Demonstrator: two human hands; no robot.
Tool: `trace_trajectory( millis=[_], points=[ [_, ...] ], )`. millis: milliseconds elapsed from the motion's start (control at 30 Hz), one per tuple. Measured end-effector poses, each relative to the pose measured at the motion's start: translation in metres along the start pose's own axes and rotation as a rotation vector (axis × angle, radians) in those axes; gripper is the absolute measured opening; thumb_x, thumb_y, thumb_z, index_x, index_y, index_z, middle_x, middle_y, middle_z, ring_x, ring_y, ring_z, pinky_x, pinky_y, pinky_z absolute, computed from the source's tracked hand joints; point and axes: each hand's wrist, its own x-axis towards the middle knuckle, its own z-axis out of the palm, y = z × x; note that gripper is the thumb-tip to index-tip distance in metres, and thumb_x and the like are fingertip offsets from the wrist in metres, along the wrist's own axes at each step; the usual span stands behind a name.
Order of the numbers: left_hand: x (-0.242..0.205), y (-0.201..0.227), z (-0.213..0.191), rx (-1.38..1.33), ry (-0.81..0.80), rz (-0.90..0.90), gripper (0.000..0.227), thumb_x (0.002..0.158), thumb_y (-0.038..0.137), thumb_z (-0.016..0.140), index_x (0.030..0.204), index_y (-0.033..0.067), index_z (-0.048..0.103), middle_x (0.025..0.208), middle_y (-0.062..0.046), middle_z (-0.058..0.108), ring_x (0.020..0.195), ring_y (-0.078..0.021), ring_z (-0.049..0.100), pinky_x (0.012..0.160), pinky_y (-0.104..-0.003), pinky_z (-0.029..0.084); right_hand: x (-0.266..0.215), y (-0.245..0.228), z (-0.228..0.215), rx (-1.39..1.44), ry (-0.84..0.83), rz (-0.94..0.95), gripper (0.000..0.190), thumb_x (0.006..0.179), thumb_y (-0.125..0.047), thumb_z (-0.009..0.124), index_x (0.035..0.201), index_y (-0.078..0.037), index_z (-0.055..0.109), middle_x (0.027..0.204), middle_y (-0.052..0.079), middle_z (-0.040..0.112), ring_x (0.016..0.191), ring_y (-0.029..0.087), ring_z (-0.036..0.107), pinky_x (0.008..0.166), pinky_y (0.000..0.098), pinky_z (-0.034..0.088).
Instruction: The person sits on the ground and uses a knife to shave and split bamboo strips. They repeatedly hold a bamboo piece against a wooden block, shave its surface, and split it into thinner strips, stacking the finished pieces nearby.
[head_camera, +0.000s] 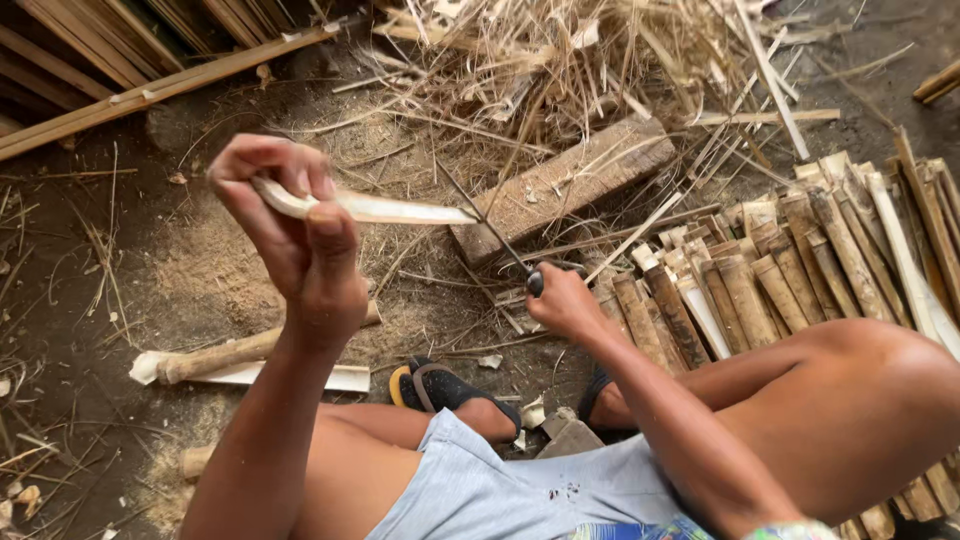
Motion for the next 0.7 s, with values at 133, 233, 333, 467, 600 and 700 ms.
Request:
trace_trajectory(
  millis=[133, 233, 333, 467, 600, 700],
  points=[
    [0.008, 0.001, 0.000, -0.097, -0.061, -0.048, 0.043, 0.112, 0.046, 0.061, 0.124, 0.0128, 0.037, 0.104, 0.000, 0.037, 0.085, -0.0102, 0.037, 0.074, -0.023, 0.035, -0.064, -0.036, -0.027, 0.171, 0.224, -0.460, 0.020, 0.082, -0.015, 0.070, 0.096, -0.002, 0.063, 0.066, 0.018, 0.064, 0.056, 0.026, 0.062, 0.056, 0.0399, 0.049],
    [0.008, -0.004, -0.007, -0.121, -0.065, -0.070, 0.039, 0.111, 0.044, 0.064, 0.115, 0.0161, 0.037, 0.103, -0.001, 0.039, 0.083, -0.0097, 0.037, 0.070, -0.021, 0.035, -0.090, -0.041, -0.024, 0.297, 0.168, -0.578, 0.022, 0.080, -0.016, 0.069, 0.097, -0.003, 0.063, 0.065, 0.019, 0.064, 0.056, 0.027, 0.065, 0.057, 0.0414, 0.052],
    [0.010, -0.018, -0.012, -0.165, -0.037, -0.072, 0.037, 0.113, 0.040, 0.065, 0.111, 0.0168, 0.037, 0.098, 0.001, 0.038, 0.082, -0.0102, 0.037, 0.070, -0.022, 0.035, -0.035, -0.010, 0.006, 0.206, 0.148, -0.364, 0.021, 0.084, -0.018, 0.069, 0.097, -0.002, 0.062, 0.069, 0.019, 0.068, 0.062, 0.030, 0.069, 0.061, 0.0436, 0.051],
    [0.018, -0.024, -0.029, -0.217, -0.039, -0.071, 0.034, 0.116, 0.036, 0.065, 0.110, 0.0157, 0.039, 0.092, 0.001, 0.038, 0.078, -0.0109, 0.037, 0.070, -0.023, 0.035, 0.030, 0.047, 0.021, -0.026, 0.082, -0.126, 0.025, 0.078, -0.015, 0.071, 0.099, -0.001, 0.066, 0.079, 0.020, 0.071, 0.070, 0.032, 0.070, 0.066, 0.0433, 0.054],
    [0.017, -0.020, -0.023, -0.236, 0.049, -0.083, 0.034, 0.114, 0.031, 0.069, 0.108, 0.0146, 0.040, 0.095, -0.001, 0.043, 0.074, -0.0091, 0.041, 0.059, -0.020, 0.038, -0.015, 0.003, -0.002, 0.037, 0.099, -0.097, 0.022, 0.084, -0.016, 0.067, 0.099, 0.000, 0.064, 0.076, 0.021, 0.070, 0.066, 0.031, 0.068, 0.064, 0.0445, 0.053],
    [0.008, -0.014, 0.000, -0.176, 0.141, -0.054, 0.033, 0.113, 0.027, 0.070, 0.109, 0.0145, 0.040, 0.095, 0.000, 0.045, 0.075, -0.0082, 0.042, 0.058, -0.020, 0.041, -0.091, -0.054, -0.029, 0.267, 0.115, -0.352, 0.020, 0.082, -0.015, 0.068, 0.095, -0.001, 0.062, 0.068, 0.015, 0.071, 0.057, 0.023, 0.068, 0.057, 0.0387, 0.053]
  ],
)
